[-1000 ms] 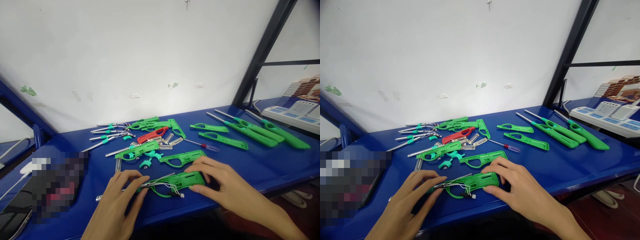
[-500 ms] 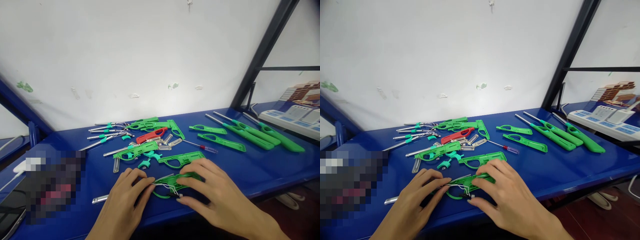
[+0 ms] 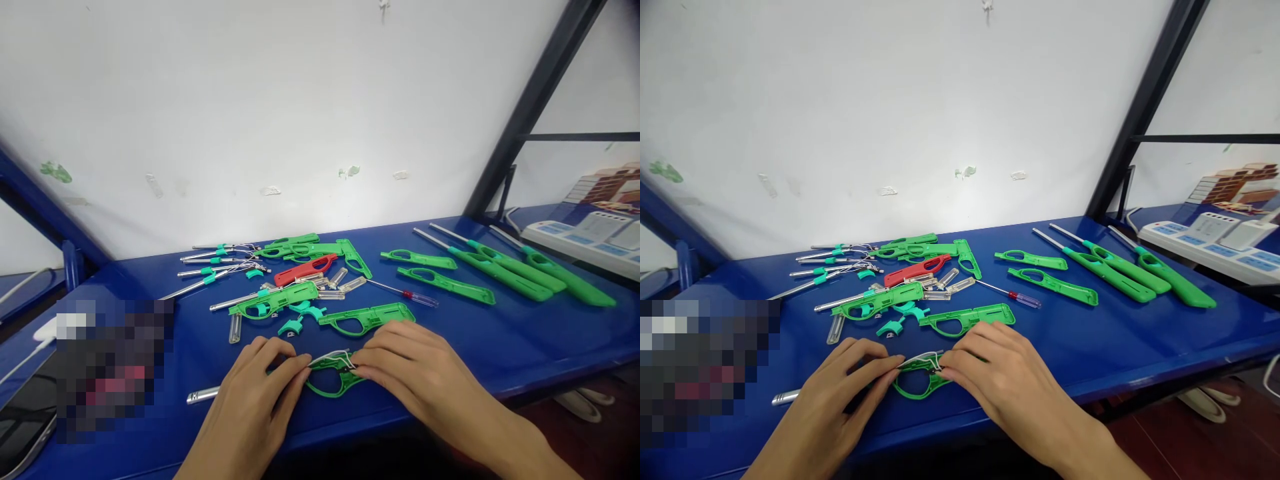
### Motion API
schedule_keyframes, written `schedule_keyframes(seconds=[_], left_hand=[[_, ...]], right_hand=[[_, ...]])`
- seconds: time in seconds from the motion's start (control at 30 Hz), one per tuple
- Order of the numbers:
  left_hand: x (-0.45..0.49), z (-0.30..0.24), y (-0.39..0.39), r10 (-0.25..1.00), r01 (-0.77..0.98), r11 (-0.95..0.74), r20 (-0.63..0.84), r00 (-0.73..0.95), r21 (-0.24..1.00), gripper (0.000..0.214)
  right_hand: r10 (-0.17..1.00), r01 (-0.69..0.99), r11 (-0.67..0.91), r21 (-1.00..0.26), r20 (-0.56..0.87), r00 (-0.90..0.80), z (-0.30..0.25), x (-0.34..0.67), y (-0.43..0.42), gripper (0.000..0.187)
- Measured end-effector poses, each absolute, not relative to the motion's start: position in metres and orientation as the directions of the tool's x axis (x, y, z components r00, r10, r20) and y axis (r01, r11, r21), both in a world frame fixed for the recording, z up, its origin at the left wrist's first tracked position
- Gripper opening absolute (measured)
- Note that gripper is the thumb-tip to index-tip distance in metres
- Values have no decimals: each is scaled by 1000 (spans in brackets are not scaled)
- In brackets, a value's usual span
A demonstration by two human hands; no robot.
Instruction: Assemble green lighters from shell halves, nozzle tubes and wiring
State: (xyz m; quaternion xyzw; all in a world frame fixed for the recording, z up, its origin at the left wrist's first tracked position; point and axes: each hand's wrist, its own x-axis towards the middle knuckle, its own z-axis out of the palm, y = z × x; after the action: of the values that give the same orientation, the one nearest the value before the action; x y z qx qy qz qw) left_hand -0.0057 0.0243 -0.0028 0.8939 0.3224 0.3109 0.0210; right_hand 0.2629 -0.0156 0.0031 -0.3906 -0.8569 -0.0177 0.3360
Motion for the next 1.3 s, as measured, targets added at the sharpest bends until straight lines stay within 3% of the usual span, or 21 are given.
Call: schedule_keyframes(seconds=[0.23, 0.93, 1.17, 1.3], left_hand=[[-5, -3, 23, 602, 578, -780, 536, 591, 239, 25], [-7, -2, 23, 567, 557, -802, 569, 595, 217, 27], [-15, 6, 33, 645, 669, -700, 620, 446, 248, 24], [-19, 16, 53, 729, 766, -607, 532, 431, 211, 24]], right_hand=[[698, 681, 671, -293, 558, -449, -3, 264, -21, 13], [716, 689, 649, -322, 563, -411, -8, 264, -23, 16], [709, 683, 655, -322, 575, -408, -7, 264, -23, 18], [713, 689, 648, -324, 576, -400, -6, 264, -23, 19]])
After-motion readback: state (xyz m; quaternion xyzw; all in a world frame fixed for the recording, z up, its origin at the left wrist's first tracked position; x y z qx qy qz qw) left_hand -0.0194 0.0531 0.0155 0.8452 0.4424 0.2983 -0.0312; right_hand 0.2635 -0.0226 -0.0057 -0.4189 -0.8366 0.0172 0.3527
